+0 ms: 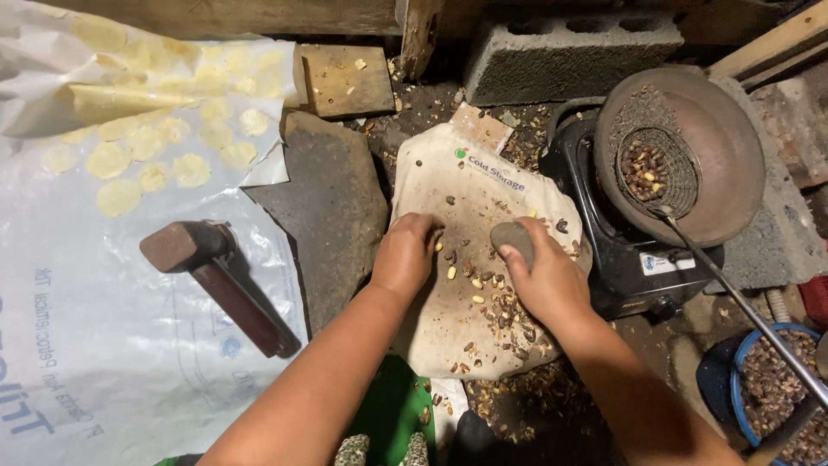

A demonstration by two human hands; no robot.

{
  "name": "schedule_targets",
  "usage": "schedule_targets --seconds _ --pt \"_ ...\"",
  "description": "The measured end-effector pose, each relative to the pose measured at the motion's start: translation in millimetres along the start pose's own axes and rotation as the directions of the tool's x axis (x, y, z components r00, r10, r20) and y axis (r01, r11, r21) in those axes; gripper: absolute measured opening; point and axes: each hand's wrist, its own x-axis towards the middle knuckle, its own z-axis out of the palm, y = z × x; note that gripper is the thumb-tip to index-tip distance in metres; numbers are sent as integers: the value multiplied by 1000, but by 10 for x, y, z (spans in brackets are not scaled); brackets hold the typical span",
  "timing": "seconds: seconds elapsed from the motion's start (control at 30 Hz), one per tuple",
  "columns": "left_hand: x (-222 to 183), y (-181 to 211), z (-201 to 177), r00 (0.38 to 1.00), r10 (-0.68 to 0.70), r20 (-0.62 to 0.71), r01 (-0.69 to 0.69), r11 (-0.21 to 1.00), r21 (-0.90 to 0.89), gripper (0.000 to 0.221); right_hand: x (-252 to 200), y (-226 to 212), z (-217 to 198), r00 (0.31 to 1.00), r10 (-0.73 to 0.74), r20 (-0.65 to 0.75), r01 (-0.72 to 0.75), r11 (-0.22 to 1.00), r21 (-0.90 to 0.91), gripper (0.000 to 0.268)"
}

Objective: Crack nuts with a stone and pound food material with a wooden mallet

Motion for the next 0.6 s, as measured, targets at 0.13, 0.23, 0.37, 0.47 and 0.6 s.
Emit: schedule_targets --seconds 0.13,0.23,0.37,0.47,0.6 --pt "61 65 97 995 18 100 -19 1000 8 32 59 -27 49 998 -22 53 31 984 -177 51" --pt "7 267 -60 993 -29 112 35 998 -51 42 131 -173 -1 982 -189 25 190 980 -64 50" --pt "-408 243 58 988 20 -155 -10 998 65 51 62 -262 136 938 -347 26 348 934 -77 46" --pt "-454 273 19 992 55 -110 -40 989 140 61 223 -161 247 804 -580 131 586 738 -335 48" --pt "-468 339 -62 995 8 100 -24 987 160 63 325 -78 181 957 -272 96 281 955 -93 51"
